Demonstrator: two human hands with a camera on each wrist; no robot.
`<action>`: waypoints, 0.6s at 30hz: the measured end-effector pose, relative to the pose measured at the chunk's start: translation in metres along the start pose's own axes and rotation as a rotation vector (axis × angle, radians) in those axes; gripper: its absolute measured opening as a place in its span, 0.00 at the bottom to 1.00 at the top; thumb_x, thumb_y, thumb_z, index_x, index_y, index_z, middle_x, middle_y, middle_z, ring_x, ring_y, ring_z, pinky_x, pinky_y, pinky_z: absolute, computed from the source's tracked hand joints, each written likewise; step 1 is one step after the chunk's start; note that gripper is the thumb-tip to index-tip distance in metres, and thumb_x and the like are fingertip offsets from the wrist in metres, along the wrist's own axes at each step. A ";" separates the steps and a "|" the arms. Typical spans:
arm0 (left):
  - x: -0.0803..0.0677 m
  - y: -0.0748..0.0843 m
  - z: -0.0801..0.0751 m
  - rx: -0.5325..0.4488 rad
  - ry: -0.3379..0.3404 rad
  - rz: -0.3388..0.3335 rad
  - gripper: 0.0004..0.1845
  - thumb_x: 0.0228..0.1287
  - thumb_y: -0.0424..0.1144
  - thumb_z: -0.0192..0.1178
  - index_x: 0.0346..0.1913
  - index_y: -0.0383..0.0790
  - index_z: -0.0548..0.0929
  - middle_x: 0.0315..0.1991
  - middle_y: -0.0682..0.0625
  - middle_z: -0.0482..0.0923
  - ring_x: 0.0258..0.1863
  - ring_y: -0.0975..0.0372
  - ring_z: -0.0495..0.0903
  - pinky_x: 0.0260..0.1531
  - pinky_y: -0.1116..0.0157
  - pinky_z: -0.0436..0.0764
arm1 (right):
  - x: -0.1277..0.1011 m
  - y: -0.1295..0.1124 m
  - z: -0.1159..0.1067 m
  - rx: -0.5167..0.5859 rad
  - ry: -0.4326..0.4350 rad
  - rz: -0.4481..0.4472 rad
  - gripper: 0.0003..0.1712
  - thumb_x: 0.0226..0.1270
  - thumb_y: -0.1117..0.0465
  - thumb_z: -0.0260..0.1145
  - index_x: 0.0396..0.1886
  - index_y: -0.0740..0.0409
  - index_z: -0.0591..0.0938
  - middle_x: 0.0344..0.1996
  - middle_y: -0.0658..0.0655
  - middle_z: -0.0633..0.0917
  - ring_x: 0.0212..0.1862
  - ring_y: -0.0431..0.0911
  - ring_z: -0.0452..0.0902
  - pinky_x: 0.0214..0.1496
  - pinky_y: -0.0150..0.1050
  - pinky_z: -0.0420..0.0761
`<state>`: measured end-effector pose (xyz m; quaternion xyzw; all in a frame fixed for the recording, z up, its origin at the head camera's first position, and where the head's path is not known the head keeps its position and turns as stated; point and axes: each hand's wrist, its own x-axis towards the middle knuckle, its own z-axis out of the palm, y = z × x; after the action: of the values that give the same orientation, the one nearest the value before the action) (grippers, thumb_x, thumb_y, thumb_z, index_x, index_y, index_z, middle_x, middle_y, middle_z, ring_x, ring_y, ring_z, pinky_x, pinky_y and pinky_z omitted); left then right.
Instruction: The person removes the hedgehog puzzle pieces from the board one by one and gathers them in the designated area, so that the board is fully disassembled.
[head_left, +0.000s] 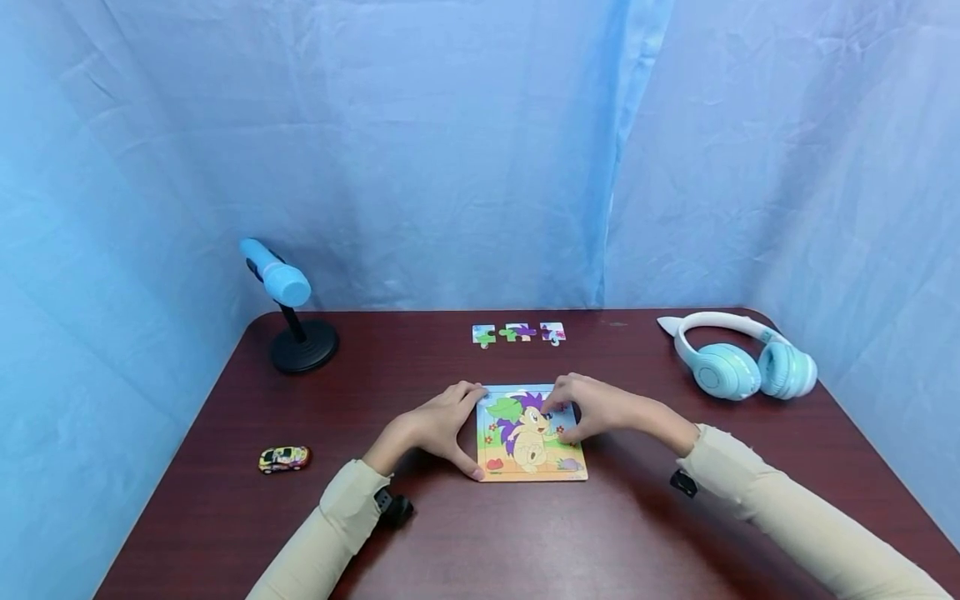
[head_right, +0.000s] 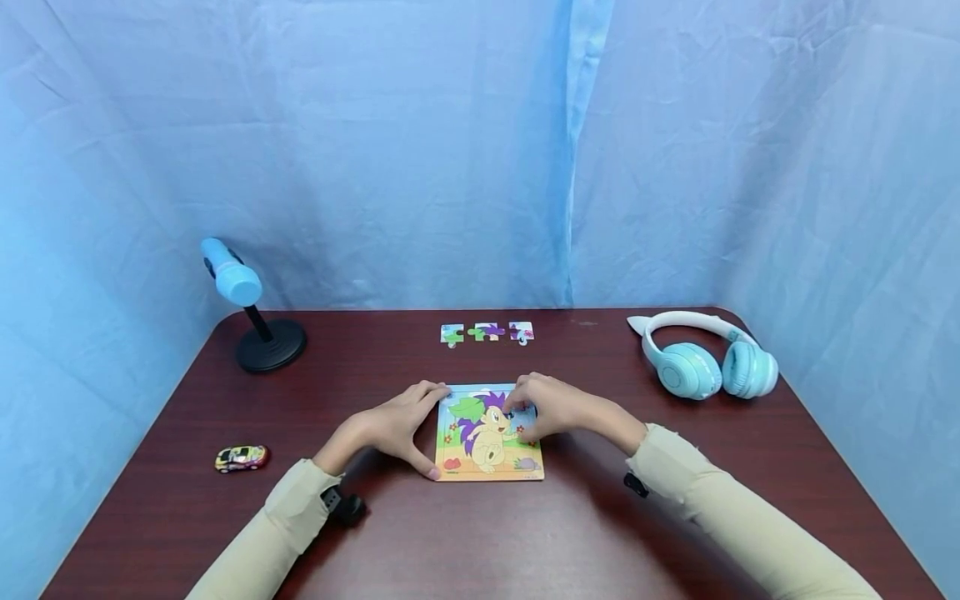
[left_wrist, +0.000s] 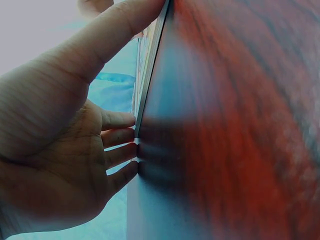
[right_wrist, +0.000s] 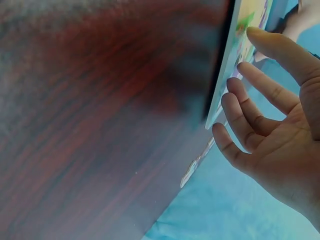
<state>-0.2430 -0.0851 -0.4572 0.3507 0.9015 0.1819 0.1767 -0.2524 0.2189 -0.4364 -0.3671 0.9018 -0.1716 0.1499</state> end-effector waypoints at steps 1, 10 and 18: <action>0.000 0.000 0.000 0.000 -0.001 0.001 0.67 0.44 0.63 0.80 0.80 0.36 0.54 0.75 0.42 0.57 0.75 0.51 0.60 0.72 0.51 0.67 | 0.000 0.000 0.001 0.000 -0.002 0.007 0.23 0.57 0.55 0.79 0.53 0.54 0.88 0.43 0.51 0.83 0.47 0.46 0.74 0.50 0.42 0.79; 0.000 0.002 -0.002 -0.015 -0.004 -0.006 0.66 0.44 0.62 0.80 0.80 0.36 0.54 0.75 0.41 0.58 0.74 0.51 0.61 0.72 0.50 0.68 | 0.003 -0.004 0.004 0.012 -0.026 0.027 0.23 0.57 0.56 0.79 0.52 0.55 0.86 0.38 0.50 0.78 0.44 0.45 0.71 0.44 0.37 0.74; -0.001 0.002 -0.002 -0.016 -0.010 -0.009 0.67 0.44 0.62 0.80 0.80 0.37 0.53 0.75 0.42 0.57 0.74 0.51 0.60 0.73 0.51 0.67 | 0.006 -0.003 0.004 0.069 -0.040 0.010 0.21 0.55 0.59 0.80 0.48 0.56 0.83 0.39 0.52 0.78 0.42 0.45 0.71 0.44 0.36 0.75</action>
<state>-0.2419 -0.0847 -0.4539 0.3462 0.9006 0.1868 0.1846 -0.2534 0.2123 -0.4393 -0.3605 0.8941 -0.1944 0.1812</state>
